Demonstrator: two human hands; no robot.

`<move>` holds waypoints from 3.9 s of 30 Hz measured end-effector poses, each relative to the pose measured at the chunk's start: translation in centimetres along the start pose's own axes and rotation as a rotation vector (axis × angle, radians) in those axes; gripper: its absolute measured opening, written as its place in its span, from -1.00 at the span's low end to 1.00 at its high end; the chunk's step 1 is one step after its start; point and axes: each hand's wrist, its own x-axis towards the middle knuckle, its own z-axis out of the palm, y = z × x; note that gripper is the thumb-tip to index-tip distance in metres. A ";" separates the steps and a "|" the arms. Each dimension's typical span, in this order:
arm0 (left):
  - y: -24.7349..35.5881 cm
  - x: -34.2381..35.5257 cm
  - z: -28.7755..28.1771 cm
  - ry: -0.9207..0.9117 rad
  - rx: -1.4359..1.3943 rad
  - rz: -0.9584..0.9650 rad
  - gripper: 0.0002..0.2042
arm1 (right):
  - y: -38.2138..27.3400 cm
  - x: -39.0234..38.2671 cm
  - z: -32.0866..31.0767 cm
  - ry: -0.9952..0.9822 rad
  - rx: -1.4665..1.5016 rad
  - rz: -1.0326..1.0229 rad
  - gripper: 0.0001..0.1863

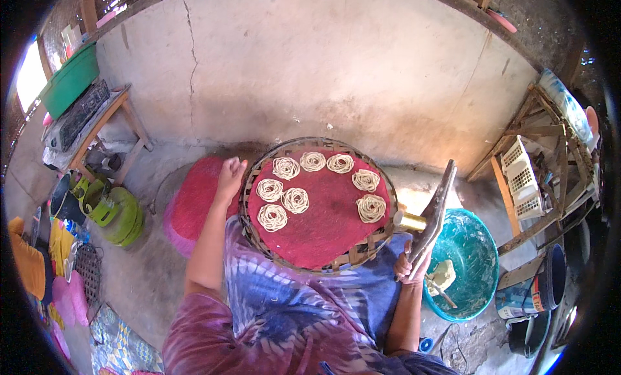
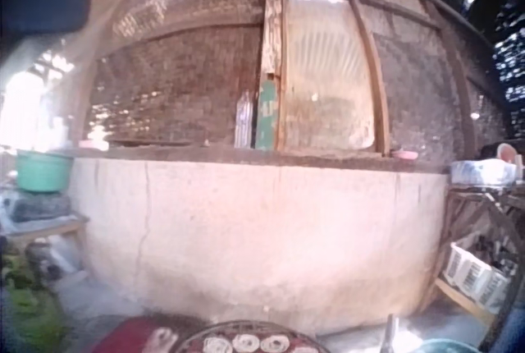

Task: The person uses a manual noodle press to extrude dough into thin strands, forming them into small coils on a red mat placed on a woven tray. They repeatedly scoop dough from a green basin, load it into the press, and push the plunger to create uniform noodle nests.

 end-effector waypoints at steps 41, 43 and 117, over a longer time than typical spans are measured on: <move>20.8 -13.8 3.3 -0.492 0.409 0.927 -0.83 | -10.4 1.9 30.1 0.394 -1.056 -0.922 -0.77; 19.1 -14.5 3.8 -0.806 0.024 0.085 -0.80 | -12.3 0.1 27.0 0.302 -0.801 -1.081 -0.81; 29.4 -18.1 20.9 -0.291 -0.761 0.190 -0.80 | -19.7 -14.9 4.1 0.841 -1.671 0.700 -0.56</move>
